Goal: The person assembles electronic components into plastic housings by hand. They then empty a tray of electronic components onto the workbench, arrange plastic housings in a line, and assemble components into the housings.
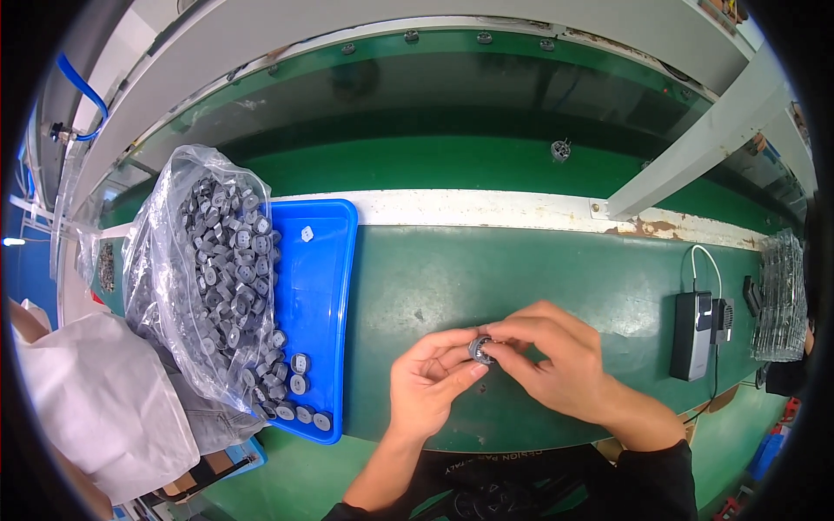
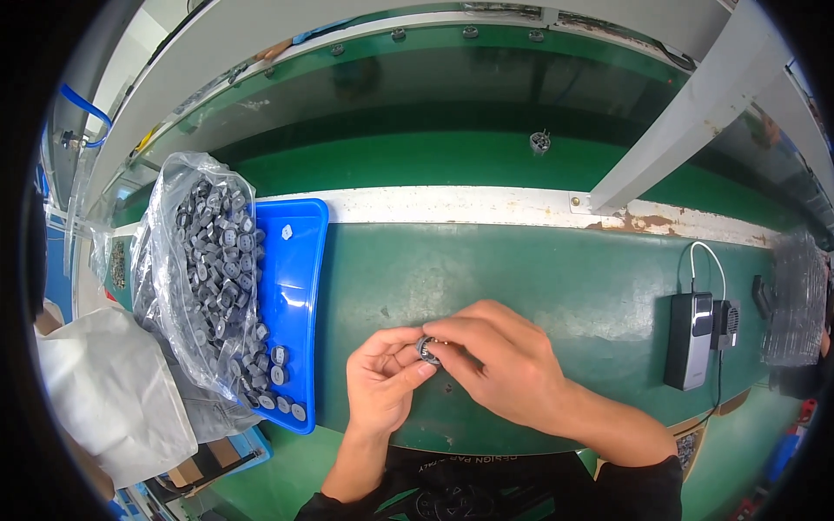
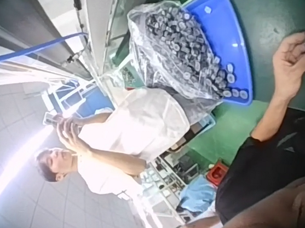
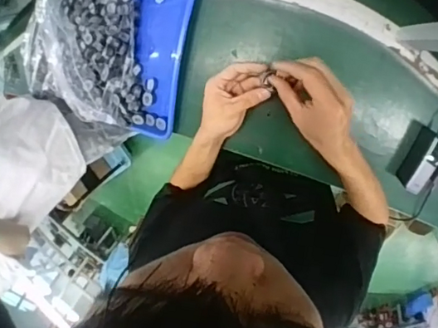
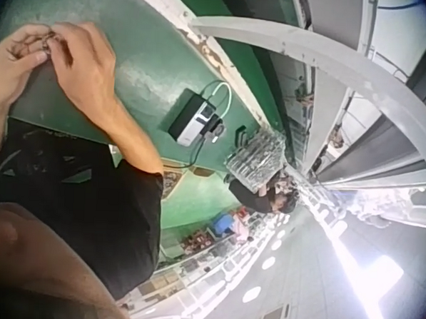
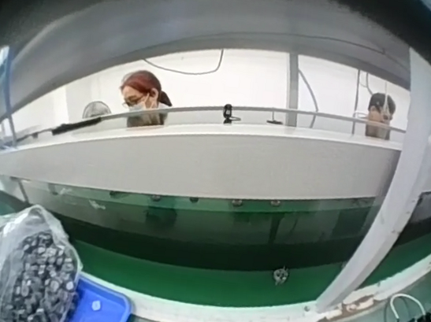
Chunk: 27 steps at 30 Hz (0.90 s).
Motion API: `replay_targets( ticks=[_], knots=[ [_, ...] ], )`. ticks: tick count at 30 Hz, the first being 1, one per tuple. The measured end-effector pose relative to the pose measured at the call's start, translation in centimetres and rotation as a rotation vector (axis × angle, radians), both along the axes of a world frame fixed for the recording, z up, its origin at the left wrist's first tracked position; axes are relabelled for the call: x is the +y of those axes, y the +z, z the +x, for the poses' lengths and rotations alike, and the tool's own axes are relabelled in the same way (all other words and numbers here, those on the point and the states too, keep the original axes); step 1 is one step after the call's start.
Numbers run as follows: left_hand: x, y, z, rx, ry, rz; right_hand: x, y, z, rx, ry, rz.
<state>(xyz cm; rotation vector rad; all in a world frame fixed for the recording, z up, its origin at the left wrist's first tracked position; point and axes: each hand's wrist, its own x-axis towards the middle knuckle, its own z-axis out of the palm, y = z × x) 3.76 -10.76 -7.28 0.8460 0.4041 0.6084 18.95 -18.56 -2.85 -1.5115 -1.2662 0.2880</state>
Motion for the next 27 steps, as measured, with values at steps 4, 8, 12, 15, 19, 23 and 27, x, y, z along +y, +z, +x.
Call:
replay_targets(
  ticks=[4,8,12,15,19,23,27],
  knots=[
    [-0.2,0.2,0.1,-0.022,0.019,-0.016,0.2,-0.8,-0.8,-0.021,-0.065,0.062],
    [-0.4,-0.2,0.3,-0.037,0.08,0.001,0.4,-1.6,-1.2,-0.184,-0.104,0.162],
    [-0.4,0.0,0.4,-0.068,0.151,0.106,0.6,-1.5,-2.0,0.404,-0.06,-0.004],
    [-0.1,0.1,0.5,0.033,0.259,0.336,0.7,-1.2,-2.1,0.839,0.071,-0.143],
    [1.1,3.0,-0.3,0.484,0.38,0.757,2.1,-1.3,-0.1,0.829,0.132,-0.345],
    [4.1,5.5,-5.5,1.015,0.631,1.262,6.7,-3.4,8.3,-0.185,-0.134,-0.226],
    [5.4,7.3,-12.2,1.546,0.598,1.022,10.8,-5.5,15.1,-0.361,-0.321,-0.246]
  ],
)
